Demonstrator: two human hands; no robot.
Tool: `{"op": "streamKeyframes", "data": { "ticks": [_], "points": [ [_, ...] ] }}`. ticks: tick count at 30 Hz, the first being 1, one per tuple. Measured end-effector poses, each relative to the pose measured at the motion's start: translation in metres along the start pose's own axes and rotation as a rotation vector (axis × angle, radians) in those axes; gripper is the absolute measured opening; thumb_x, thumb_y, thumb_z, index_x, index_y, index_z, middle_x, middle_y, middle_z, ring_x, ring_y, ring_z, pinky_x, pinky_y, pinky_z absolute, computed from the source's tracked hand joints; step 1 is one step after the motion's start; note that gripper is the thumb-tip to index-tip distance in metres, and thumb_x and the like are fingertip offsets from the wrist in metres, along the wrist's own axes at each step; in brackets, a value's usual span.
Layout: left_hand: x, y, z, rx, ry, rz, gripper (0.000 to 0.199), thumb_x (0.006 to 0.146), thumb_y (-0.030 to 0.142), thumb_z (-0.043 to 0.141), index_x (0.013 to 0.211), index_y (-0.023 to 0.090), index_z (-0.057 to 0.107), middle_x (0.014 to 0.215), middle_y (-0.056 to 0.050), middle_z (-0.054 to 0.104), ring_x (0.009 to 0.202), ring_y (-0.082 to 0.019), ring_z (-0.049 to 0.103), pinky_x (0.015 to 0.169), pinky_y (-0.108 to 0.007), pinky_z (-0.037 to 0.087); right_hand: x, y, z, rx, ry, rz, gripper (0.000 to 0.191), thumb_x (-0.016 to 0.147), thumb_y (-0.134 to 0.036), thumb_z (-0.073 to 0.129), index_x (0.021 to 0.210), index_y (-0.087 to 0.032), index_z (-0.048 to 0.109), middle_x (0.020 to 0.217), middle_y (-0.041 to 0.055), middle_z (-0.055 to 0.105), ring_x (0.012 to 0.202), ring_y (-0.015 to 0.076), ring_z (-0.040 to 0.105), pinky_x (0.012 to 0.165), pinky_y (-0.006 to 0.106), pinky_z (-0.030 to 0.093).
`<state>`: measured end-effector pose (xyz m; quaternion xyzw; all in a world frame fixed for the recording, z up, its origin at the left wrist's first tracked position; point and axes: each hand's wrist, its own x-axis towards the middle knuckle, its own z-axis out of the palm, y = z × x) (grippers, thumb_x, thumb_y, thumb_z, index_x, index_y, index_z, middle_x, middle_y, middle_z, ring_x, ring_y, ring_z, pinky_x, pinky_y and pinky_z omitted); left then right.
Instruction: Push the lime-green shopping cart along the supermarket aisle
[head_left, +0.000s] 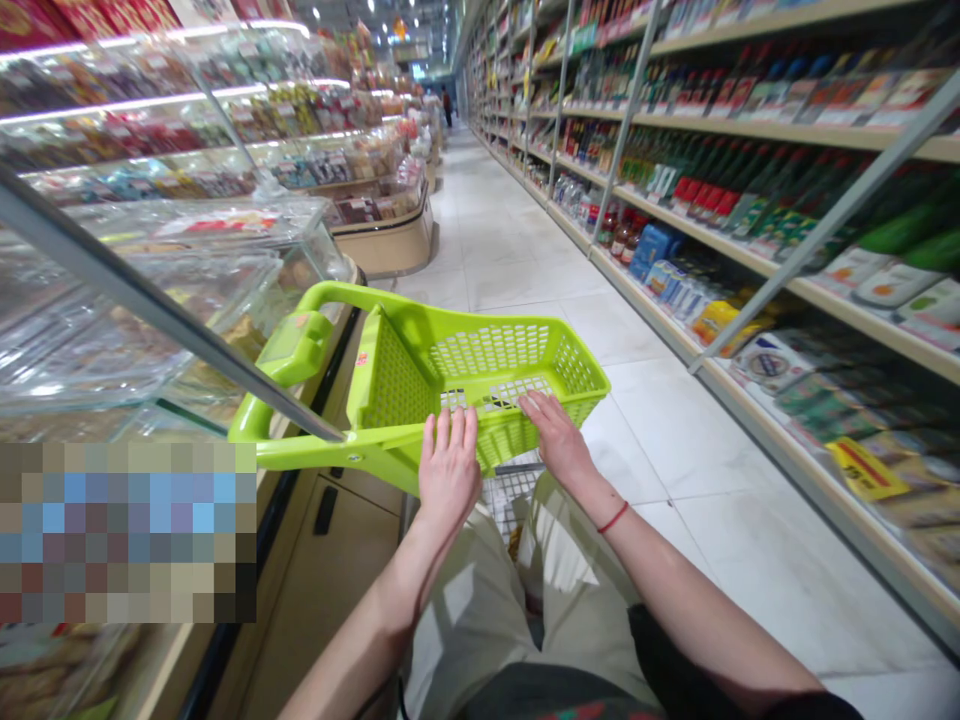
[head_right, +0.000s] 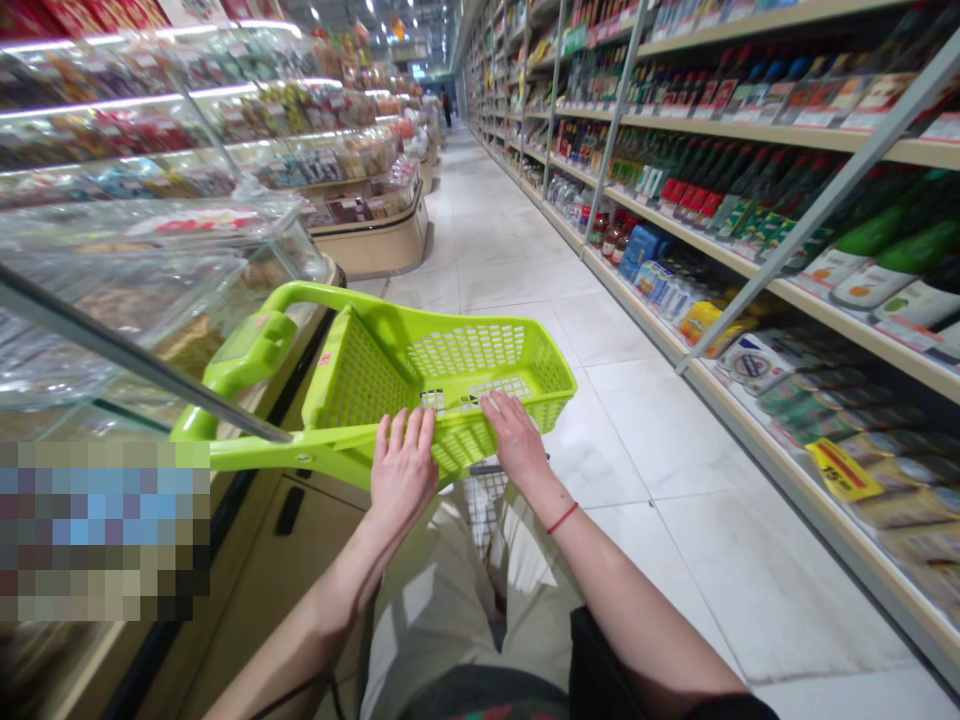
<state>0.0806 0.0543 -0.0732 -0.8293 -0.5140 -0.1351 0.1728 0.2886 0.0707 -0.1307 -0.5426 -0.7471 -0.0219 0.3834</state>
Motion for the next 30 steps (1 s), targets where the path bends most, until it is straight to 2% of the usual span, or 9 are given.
{"op": "streamKeyframes", "data": {
  "ticks": [4,7,11,14,18,25,27,30],
  "points": [
    [0.000,0.001,0.000,-0.016,-0.004,-0.004,0.072,0.077,0.015,0.049,0.147,0.007,0.039,0.144,-0.015,0.051,0.137,-0.033,0.041,0.121,-0.051,0.021,-0.003,0.005,-0.002,-0.039,0.026,0.045,0.076,0.072,0.011,0.033,0.140,-0.018,0.052,0.141,0.0143,0.056,0.140,0.0203,0.043,0.117,0.050,0.036],
    [0.000,0.002,0.000,-0.009,-0.004,-0.007,0.075,0.076,0.015,0.050,0.149,0.008,0.036,0.145,-0.015,0.050,0.138,-0.033,0.040,0.121,-0.051,0.021,0.002,-0.010,0.004,-0.061,0.037,0.049,0.071,0.075,0.011,0.033,0.139,-0.014,0.053,0.140,0.0174,0.056,0.140,0.0218,0.043,0.116,0.051,0.037],
    [0.000,0.002,-0.001,0.023,-0.011,-0.008,0.078,0.075,0.014,0.052,0.151,0.014,0.033,0.143,-0.015,0.051,0.137,-0.034,0.041,0.119,-0.052,0.023,0.011,-0.038,0.015,-0.042,0.005,-0.023,0.068,0.079,0.009,0.034,0.140,-0.014,0.052,0.142,0.0171,0.055,0.140,0.0217,0.042,0.117,0.050,0.036],
    [0.000,0.002,-0.001,0.038,-0.015,-0.005,0.078,0.076,0.015,0.053,0.151,0.015,0.033,0.143,-0.015,0.051,0.137,-0.034,0.041,0.119,-0.052,0.024,0.015,-0.045,0.016,-0.031,-0.016,-0.077,0.065,0.079,0.008,0.034,0.138,-0.011,0.053,0.142,0.0186,0.055,0.140,0.0226,0.042,0.117,0.049,0.036],
    [0.000,0.002,0.000,0.031,-0.014,-0.002,0.077,0.076,0.015,0.053,0.151,0.014,0.034,0.142,-0.015,0.051,0.137,-0.034,0.041,0.120,-0.052,0.023,0.011,-0.031,0.009,-0.043,-0.026,-0.080,0.069,0.077,0.010,0.032,0.139,-0.011,0.053,0.142,0.0175,0.054,0.141,0.0211,0.042,0.117,0.048,0.036],
    [0.000,0.002,0.001,0.040,-0.003,-0.006,0.074,0.076,0.015,0.052,0.149,0.013,0.038,0.140,-0.015,0.054,0.135,-0.034,0.043,0.119,-0.052,0.023,-0.003,0.010,-0.005,-0.067,0.001,0.032,0.077,0.072,0.012,0.033,0.139,-0.018,0.053,0.142,0.0127,0.056,0.140,0.0190,0.042,0.118,0.048,0.035],
    [0.000,0.003,0.002,0.048,0.000,-0.007,0.073,0.077,0.015,0.052,0.148,0.014,0.039,0.140,-0.015,0.054,0.135,-0.034,0.043,0.119,-0.052,0.023,-0.003,0.012,-0.006,-0.075,0.007,0.069,0.077,0.071,0.012,0.033,0.139,-0.019,0.053,0.142,0.0120,0.056,0.140,0.0192,0.042,0.118,0.048,0.035],
    [0.000,0.003,0.002,0.056,0.005,-0.007,0.073,0.077,0.015,0.052,0.148,0.014,0.039,0.140,-0.015,0.054,0.135,-0.034,0.043,0.119,-0.053,0.023,0.000,0.001,-0.002,-0.080,0.009,0.116,0.073,0.071,0.012,0.033,0.136,-0.014,0.056,0.141,0.0157,0.056,0.140,0.0218,0.043,0.119,0.049,0.033]
  ]
}}
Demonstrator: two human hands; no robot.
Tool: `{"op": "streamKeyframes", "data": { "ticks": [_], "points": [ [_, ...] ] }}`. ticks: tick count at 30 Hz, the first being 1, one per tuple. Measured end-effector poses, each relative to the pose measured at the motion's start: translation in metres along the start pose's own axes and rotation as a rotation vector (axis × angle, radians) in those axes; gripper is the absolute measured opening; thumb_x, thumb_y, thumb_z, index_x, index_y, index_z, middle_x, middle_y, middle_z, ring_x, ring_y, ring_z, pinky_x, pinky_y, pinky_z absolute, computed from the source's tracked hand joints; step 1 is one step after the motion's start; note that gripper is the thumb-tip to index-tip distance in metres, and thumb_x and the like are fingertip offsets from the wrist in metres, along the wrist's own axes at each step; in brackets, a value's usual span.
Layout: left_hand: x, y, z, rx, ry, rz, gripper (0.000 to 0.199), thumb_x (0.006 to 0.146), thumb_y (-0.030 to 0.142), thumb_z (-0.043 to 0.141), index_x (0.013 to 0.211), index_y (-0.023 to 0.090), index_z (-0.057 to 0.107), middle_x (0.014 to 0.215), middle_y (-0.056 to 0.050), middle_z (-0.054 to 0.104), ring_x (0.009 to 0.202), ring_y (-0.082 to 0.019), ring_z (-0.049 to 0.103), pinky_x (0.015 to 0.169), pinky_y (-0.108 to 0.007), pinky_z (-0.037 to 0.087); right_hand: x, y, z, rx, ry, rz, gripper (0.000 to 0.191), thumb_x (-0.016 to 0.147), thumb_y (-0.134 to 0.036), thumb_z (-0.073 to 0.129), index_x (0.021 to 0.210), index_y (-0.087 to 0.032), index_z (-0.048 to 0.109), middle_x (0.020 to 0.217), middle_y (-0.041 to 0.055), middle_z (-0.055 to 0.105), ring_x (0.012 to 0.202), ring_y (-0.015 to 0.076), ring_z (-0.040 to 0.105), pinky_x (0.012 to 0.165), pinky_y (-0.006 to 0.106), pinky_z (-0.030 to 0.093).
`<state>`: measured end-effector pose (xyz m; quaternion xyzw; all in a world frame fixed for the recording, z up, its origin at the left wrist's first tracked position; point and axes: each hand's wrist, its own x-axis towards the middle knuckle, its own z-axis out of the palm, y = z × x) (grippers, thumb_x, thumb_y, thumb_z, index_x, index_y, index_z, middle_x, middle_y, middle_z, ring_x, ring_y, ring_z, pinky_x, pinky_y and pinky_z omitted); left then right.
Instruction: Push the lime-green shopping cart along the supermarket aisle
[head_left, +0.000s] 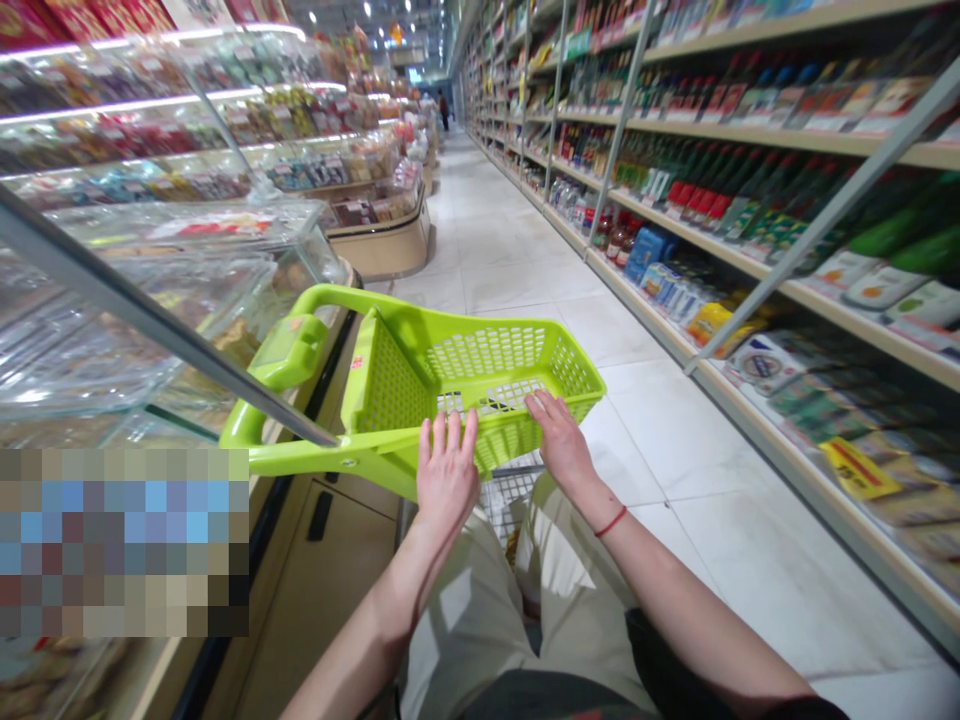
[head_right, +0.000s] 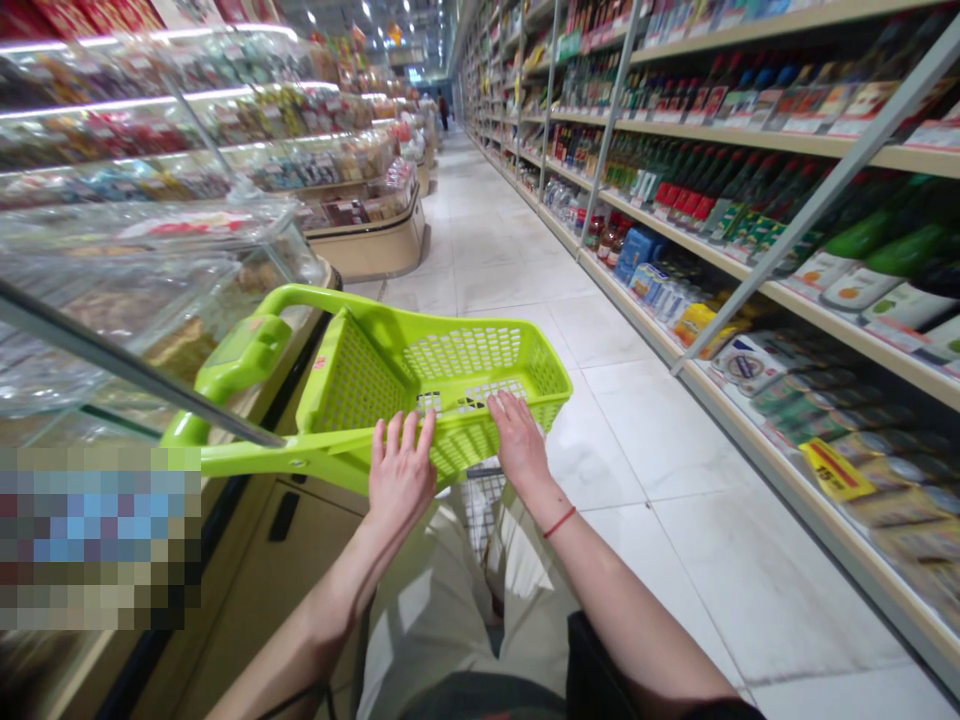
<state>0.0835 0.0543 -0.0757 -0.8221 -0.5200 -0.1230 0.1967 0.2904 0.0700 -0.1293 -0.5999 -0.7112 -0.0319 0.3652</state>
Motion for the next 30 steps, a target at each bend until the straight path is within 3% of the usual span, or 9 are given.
{"op": "streamKeyframes", "data": {
  "ticks": [5,8,18,22,26,30],
  "points": [
    [0.000,0.000,0.000,-0.005,0.002,-0.002,0.073,0.077,0.014,0.052,0.148,0.014,0.039,0.142,-0.016,0.053,0.136,-0.034,0.042,0.120,-0.053,0.021,0.008,-0.037,0.010,0.068,-0.068,-0.126,0.069,0.077,0.009,0.035,0.139,-0.014,0.053,0.144,0.0164,0.053,0.141,0.0215,0.042,0.119,0.048,0.033],
    [0.000,0.000,0.001,-0.013,-0.003,-0.005,0.072,0.077,0.014,0.052,0.148,0.014,0.039,0.142,-0.015,0.053,0.137,-0.034,0.041,0.120,-0.052,0.021,0.009,-0.043,0.013,0.103,-0.072,-0.189,0.067,0.079,0.007,0.036,0.140,-0.016,0.052,0.144,0.0147,0.053,0.142,0.0202,0.040,0.119,0.048,0.033],
    [0.000,-0.001,0.002,-0.002,0.012,-0.003,0.070,0.079,0.014,0.049,0.148,0.015,0.040,0.141,-0.014,0.054,0.135,-0.033,0.043,0.120,-0.052,0.022,-0.003,0.017,-0.002,0.049,-0.002,-0.085,0.078,0.071,0.012,0.033,0.140,-0.018,0.052,0.144,0.0128,0.054,0.141,0.0189,0.041,0.119,0.047,0.034],
    [-0.001,-0.001,0.002,-0.032,0.008,-0.001,0.072,0.078,0.013,0.051,0.148,0.014,0.040,0.142,-0.015,0.053,0.136,-0.034,0.042,0.120,-0.052,0.021,-0.004,0.023,-0.005,0.032,0.020,-0.008,0.081,0.070,0.013,0.034,0.141,-0.021,0.051,0.144,0.0111,0.054,0.141,0.0194,0.041,0.119,0.050,0.032],
    [-0.001,-0.001,0.003,-0.032,0.010,0.002,0.072,0.077,0.014,0.052,0.148,0.013,0.040,0.142,-0.016,0.052,0.136,-0.034,0.042,0.120,-0.052,0.020,-0.002,0.002,0.000,0.022,0.010,0.013,0.077,0.070,0.013,0.034,0.139,-0.015,0.053,0.144,0.0163,0.053,0.141,0.0225,0.041,0.119,0.052,0.032],
    [-0.001,-0.001,0.002,-0.014,0.006,-0.002,0.071,0.078,0.015,0.052,0.148,0.014,0.040,0.142,-0.016,0.052,0.136,-0.034,0.042,0.120,-0.051,0.020,0.003,-0.028,0.008,0.067,-0.052,-0.121,0.073,0.074,0.010,0.034,0.140,-0.015,0.052,0.145,0.0154,0.052,0.142,0.0206,0.040,0.119,0.048,0.033]
  ]
}}
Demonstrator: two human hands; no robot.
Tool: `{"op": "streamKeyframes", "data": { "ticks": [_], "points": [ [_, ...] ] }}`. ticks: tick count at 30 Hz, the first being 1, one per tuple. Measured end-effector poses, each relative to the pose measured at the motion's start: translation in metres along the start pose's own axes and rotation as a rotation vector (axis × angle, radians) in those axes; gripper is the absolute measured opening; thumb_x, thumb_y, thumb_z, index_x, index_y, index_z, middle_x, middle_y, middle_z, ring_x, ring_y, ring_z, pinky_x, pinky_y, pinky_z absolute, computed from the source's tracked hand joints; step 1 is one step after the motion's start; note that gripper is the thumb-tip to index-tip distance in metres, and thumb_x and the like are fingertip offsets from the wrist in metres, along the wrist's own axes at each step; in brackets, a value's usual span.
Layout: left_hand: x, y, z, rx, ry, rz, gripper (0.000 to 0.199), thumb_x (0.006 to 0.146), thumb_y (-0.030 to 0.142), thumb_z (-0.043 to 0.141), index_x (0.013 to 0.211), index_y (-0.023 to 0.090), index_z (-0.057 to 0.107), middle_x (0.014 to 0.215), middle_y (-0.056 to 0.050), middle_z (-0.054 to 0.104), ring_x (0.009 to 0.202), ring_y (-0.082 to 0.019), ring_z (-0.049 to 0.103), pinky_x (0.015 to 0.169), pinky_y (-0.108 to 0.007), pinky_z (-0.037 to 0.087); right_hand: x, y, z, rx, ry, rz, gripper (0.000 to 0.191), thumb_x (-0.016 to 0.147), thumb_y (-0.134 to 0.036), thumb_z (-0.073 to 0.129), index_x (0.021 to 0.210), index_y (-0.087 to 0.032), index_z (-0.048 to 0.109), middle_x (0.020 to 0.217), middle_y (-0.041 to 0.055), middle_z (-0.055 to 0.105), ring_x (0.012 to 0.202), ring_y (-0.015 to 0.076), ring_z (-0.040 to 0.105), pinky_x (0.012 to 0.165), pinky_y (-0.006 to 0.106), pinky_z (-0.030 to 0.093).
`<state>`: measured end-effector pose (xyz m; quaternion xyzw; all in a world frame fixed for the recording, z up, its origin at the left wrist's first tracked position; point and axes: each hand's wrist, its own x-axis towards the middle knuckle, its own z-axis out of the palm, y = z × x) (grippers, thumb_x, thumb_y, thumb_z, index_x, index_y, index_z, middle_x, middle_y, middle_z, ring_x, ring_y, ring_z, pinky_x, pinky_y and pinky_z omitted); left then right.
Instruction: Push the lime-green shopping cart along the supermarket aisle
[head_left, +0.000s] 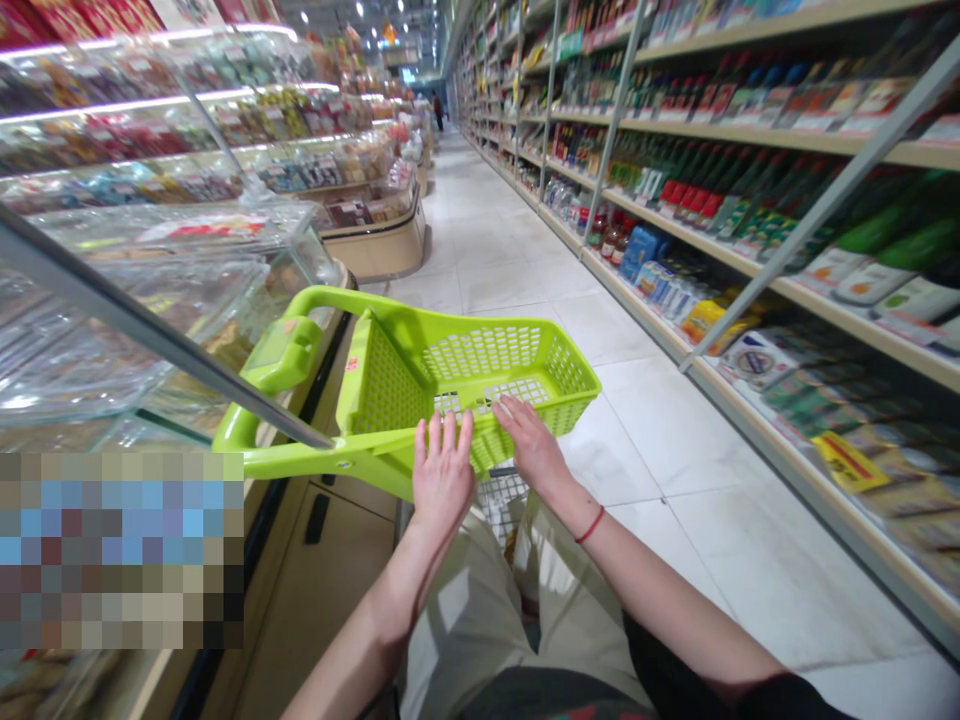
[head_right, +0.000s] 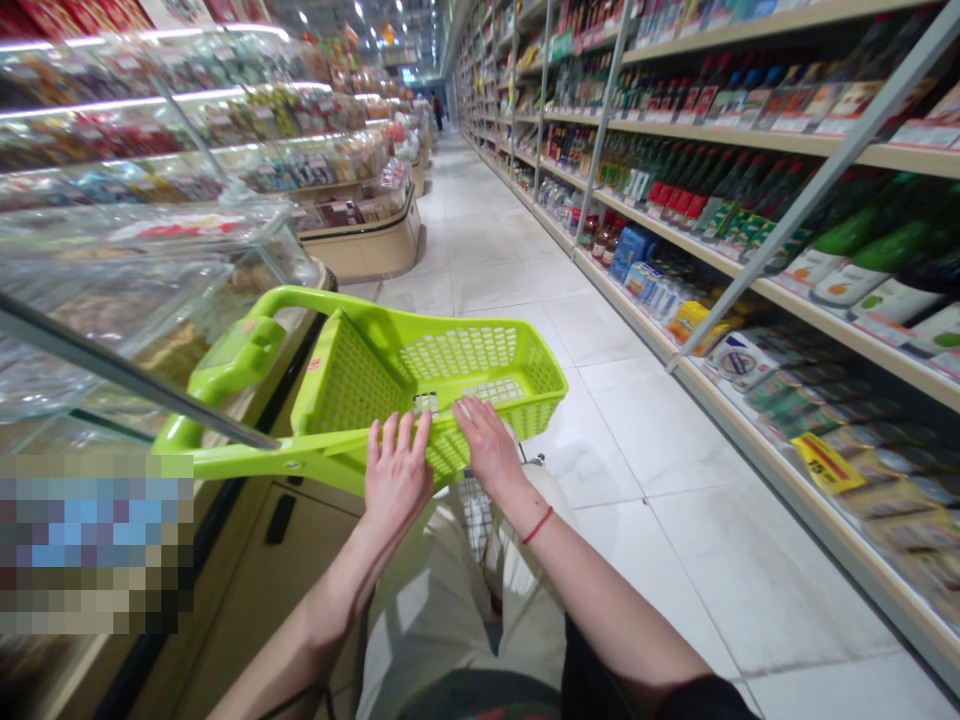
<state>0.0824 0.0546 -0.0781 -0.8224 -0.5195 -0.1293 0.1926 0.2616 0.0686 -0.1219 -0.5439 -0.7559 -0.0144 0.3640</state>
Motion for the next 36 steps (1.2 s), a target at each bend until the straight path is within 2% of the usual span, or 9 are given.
{"op": "streamKeyframes", "data": {
  "ticks": [4,8,13,17,21,25,28,31,36],
  "points": [
    [0.000,0.000,0.000,0.016,-0.001,0.004,0.070,0.079,0.015,0.051,0.148,0.014,0.040,0.143,-0.014,0.052,0.136,-0.033,0.042,0.120,-0.050,0.021,0.001,0.000,0.000,0.029,-0.010,-0.045,0.075,0.074,0.011,0.033,0.142,-0.016,0.050,0.145,0.0137,0.052,0.143,0.0184,0.038,0.120,0.047,0.032],
    [0.001,0.000,0.000,0.025,0.010,0.003,0.069,0.079,0.014,0.050,0.147,0.014,0.041,0.142,-0.014,0.053,0.135,-0.033,0.043,0.120,-0.051,0.022,-0.006,0.026,-0.008,0.006,0.017,-0.003,0.077,0.071,0.012,0.031,0.140,-0.014,0.053,0.144,0.0153,0.054,0.142,0.0189,0.039,0.119,0.047,0.032],
    [0.001,0.000,-0.002,-0.001,0.000,0.000,0.069,0.079,0.013,0.049,0.148,0.014,0.040,0.142,-0.014,0.053,0.136,-0.033,0.042,0.120,-0.052,0.023,-0.015,0.061,-0.022,-0.024,0.049,0.058,0.077,0.070,0.012,0.033,0.138,-0.017,0.055,0.143,0.0124,0.055,0.140,0.0188,0.043,0.120,0.048,0.033],
    [0.000,-0.001,-0.002,-0.039,-0.015,-0.003,0.070,0.078,0.012,0.048,0.148,0.014,0.040,0.143,-0.016,0.052,0.137,-0.033,0.041,0.120,-0.052,0.021,-0.018,0.074,-0.026,-0.034,0.088,0.122,0.078,0.071,0.012,0.035,0.140,-0.022,0.053,0.143,0.0092,0.055,0.140,0.0197,0.043,0.120,0.051,0.031],
    [0.002,0.004,-0.002,-0.033,-0.019,-0.024,0.070,0.077,0.013,0.049,0.147,0.012,0.041,0.145,-0.016,0.051,0.138,-0.034,0.041,0.121,-0.054,0.019,-0.015,0.059,-0.019,-0.041,0.097,0.158,0.079,0.071,0.012,0.035,0.140,-0.022,0.053,0.143,0.0094,0.055,0.140,0.0199,0.043,0.120,0.050,0.030],
    [0.008,0.013,-0.002,-0.061,-0.035,0.021,0.073,0.079,0.015,0.048,0.149,0.003,0.034,0.152,-0.017,0.043,0.142,-0.032,0.036,0.123,-0.050,0.017,-0.007,0.029,-0.010,0.001,0.015,0.071,0.076,0.072,0.012,0.036,0.139,-0.018,0.053,0.144,0.0128,0.054,0.141,0.0200,0.041,0.120,0.048,0.032],
    [0.013,0.018,-0.002,-0.067,-0.048,0.070,0.075,0.079,0.017,0.050,0.152,0.008,0.030,0.153,-0.016,0.042,0.143,-0.032,0.035,0.123,-0.051,0.017,-0.004,0.022,-0.009,0.012,-0.005,0.030,0.076,0.073,0.011,0.036,0.141,-0.018,0.052,0.144,0.0133,0.053,0.141,0.0194,0.041,0.120,0.048,0.032],
    [0.015,0.019,-0.002,-0.059,-0.051,0.066,0.075,0.079,0.017,0.051,0.151,0.011,0.032,0.150,-0.016,0.045,0.140,-0.034,0.039,0.122,-0.052,0.019,-0.006,0.036,-0.013,0.006,0.001,0.031,0.078,0.072,0.012,0.036,0.141,-0.020,0.051,0.144,0.0117,0.054,0.140,0.0188,0.042,0.119,0.048,0.033],
    [0.014,0.018,-0.001,-0.075,-0.058,0.073,0.075,0.077,0.017,0.052,0.150,0.009,0.034,0.148,-0.016,0.047,0.138,-0.034,0.041,0.121,-0.051,0.019,-0.015,0.082,-0.026,-0.046,0.054,0.125,0.074,0.071,0.011,0.037,0.135,-0.019,0.058,0.140,0.0105,0.058,0.137,0.0197,0.047,0.119,0.047,0.033]
  ]
}}
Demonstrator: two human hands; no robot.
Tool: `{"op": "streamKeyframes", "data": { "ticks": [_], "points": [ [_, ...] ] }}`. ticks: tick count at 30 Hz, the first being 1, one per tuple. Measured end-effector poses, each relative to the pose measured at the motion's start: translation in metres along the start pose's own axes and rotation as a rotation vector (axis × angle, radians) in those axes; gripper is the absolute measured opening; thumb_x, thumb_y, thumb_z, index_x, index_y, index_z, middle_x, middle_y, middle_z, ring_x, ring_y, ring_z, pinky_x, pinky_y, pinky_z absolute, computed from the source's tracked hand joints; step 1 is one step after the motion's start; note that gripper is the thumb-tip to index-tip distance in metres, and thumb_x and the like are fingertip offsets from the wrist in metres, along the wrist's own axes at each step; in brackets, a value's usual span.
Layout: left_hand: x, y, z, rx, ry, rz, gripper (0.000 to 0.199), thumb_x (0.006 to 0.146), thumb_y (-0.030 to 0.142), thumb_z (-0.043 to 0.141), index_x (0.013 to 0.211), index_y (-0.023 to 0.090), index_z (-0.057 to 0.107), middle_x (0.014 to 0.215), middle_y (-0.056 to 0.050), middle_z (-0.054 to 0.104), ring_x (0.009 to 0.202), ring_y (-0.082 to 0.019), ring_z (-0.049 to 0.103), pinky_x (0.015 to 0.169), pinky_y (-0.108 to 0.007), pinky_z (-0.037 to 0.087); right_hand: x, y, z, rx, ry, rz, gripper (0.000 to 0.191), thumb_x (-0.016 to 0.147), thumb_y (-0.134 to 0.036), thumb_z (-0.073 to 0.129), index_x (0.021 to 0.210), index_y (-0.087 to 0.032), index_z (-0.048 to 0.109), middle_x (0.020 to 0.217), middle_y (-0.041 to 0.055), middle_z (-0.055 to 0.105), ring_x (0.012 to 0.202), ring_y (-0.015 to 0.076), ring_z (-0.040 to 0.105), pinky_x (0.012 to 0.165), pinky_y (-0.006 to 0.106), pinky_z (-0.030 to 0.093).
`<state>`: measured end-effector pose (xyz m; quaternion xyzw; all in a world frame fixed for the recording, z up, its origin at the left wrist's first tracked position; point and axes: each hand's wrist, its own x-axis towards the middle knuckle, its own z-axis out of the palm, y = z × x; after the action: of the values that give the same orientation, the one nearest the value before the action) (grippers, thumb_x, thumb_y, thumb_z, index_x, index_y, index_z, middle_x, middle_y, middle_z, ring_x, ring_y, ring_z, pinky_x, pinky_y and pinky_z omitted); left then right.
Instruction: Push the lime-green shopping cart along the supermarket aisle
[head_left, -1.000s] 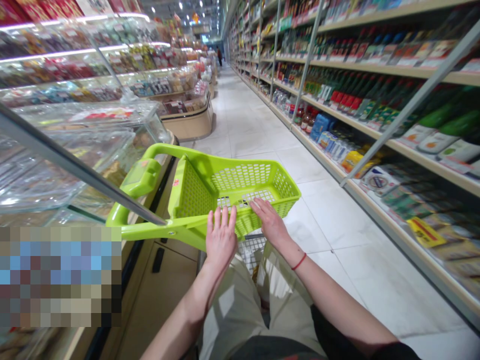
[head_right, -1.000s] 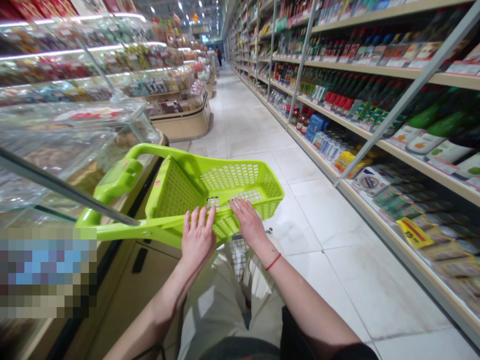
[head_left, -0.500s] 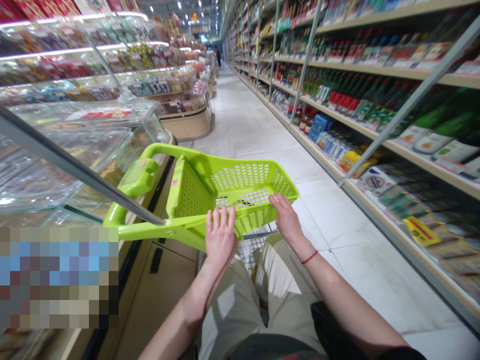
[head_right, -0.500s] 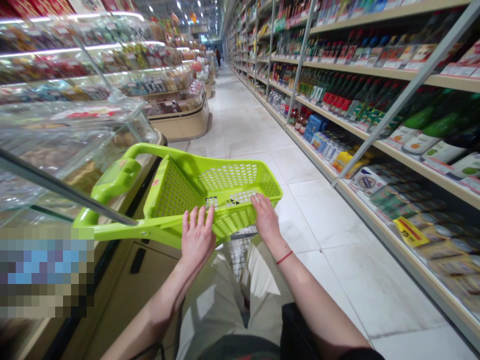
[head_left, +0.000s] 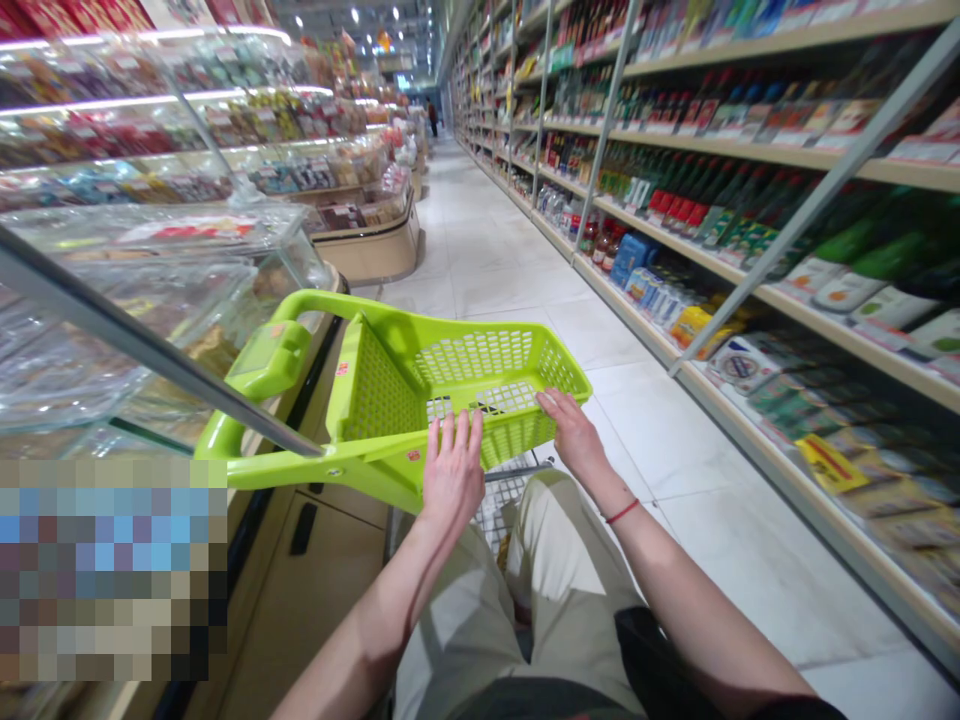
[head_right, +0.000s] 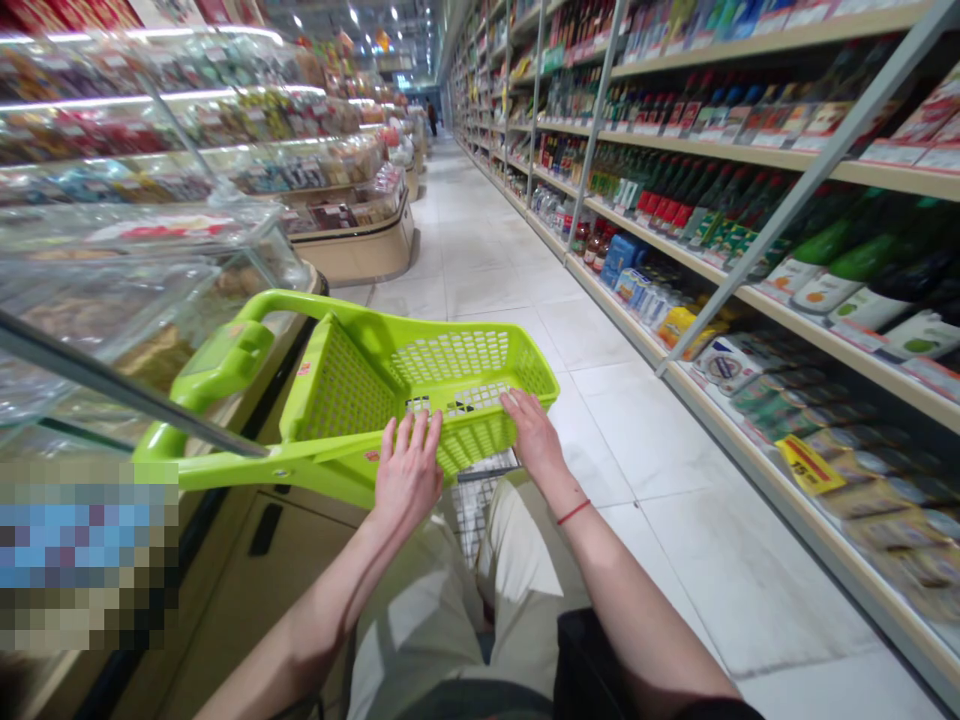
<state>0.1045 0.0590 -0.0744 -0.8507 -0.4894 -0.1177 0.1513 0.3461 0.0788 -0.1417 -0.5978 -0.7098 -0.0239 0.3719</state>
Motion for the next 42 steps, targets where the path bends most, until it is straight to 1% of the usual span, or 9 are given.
{"op": "streamKeyframes", "data": {
  "ticks": [5,11,15,18,26,30,34,39,42],
  "points": [
    [0.000,0.000,0.001,-0.038,0.018,-0.003,0.075,0.076,0.018,0.052,0.149,0.010,0.037,0.149,-0.014,0.046,0.139,-0.033,0.040,0.122,-0.051,0.017,0.000,0.023,-0.007,-0.042,0.048,0.099,0.071,0.071,0.010,0.036,0.131,-0.018,0.061,0.138,0.0110,0.060,0.135,0.0213,0.049,0.119,0.049,0.034],
    [0.004,0.006,0.003,-0.080,0.032,0.012,0.075,0.074,0.020,0.052,0.145,0.000,0.038,0.153,-0.018,0.040,0.143,-0.030,0.035,0.123,-0.046,0.017,0.003,-0.020,0.003,-0.009,-0.039,-0.041,0.078,0.071,0.011,0.038,0.139,-0.022,0.053,0.143,0.0096,0.056,0.139,0.0187,0.044,0.119,0.048,0.033],
    [0.004,0.007,0.002,-0.064,0.020,0.010,0.078,0.074,0.020,0.054,0.148,0.002,0.035,0.149,-0.019,0.046,0.139,-0.032,0.040,0.121,-0.045,0.021,0.003,-0.039,0.006,0.021,-0.086,-0.117,0.076,0.074,0.010,0.037,0.142,-0.020,0.050,0.145,0.0130,0.053,0.141,0.0187,0.041,0.119,0.047,0.033],
    [0.004,0.006,0.001,-0.055,0.011,0.018,0.079,0.075,0.020,0.054,0.150,0.007,0.034,0.147,-0.018,0.048,0.138,-0.031,0.041,0.121,-0.046,0.022,0.002,-0.027,0.002,0.031,-0.078,-0.112,0.079,0.072,0.011,0.038,0.143,-0.021,0.049,0.145,0.0121,0.053,0.141,0.0185,0.042,0.119,0.047,0.033],
    [0.003,0.002,0.006,-0.072,0.033,0.036,0.078,0.075,0.020,0.053,0.150,0.008,0.034,0.149,-0.018,0.046,0.139,-0.031,0.040,0.121,-0.047,0.021,-0.002,0.037,-0.010,-0.016,0.048,0.021,0.072,0.072,0.008,0.038,0.135,-0.022,0.058,0.139,0.0081,0.059,0.135,0.0191,0.049,0.117,0.047,0.037],
    [0.003,0.002,0.005,-0.080,0.030,0.034,0.080,0.074,0.019,0.054,0.150,0.007,0.033,0.151,-0.017,0.044,0.140,-0.031,0.039,0.122,-0.046,0.019,-0.003,0.049,-0.015,-0.047,0.072,0.076,0.069,0.074,0.008,0.036,0.132,-0.020,0.060,0.137,0.0090,0.061,0.133,0.0194,0.051,0.117,0.048,0.037],
    [0.002,0.004,0.004,-0.085,0.027,0.026,0.082,0.073,0.020,0.056,0.150,0.007,0.033,0.152,-0.018,0.041,0.142,-0.031,0.037,0.122,-0.047,0.018,-0.004,0.030,-0.008,-0.066,0.080,0.112,0.073,0.071,0.010,0.035,0.134,-0.018,0.058,0.139,0.0110,0.059,0.136,0.0203,0.048,0.119,0.049,0.033],
    [0.002,0.005,0.004,-0.072,0.013,0.021,0.081,0.074,0.022,0.055,0.150,0.008,0.033,0.153,-0.017,0.041,0.142,-0.031,0.036,0.122,-0.047,0.018,-0.003,-0.021,0.008,0.006,-0.003,-0.054,0.082,0.069,0.012,0.036,0.141,-0.022,0.051,0.145,0.0103,0.053,0.141,0.0187,0.041,0.118,0.047,0.034],
    [0.002,0.005,0.003,-0.059,0.002,0.016,0.080,0.074,0.023,0.055,0.149,0.007,0.034,0.153,-0.017,0.041,0.142,-0.031,0.036,0.122,-0.047,0.018,-0.002,-0.034,0.012,0.028,-0.027,-0.114,0.080,0.071,0.012,0.036,0.143,-0.022,0.049,0.146,0.0106,0.053,0.141,0.0181,0.041,0.118,0.047,0.035]
  ]
}}
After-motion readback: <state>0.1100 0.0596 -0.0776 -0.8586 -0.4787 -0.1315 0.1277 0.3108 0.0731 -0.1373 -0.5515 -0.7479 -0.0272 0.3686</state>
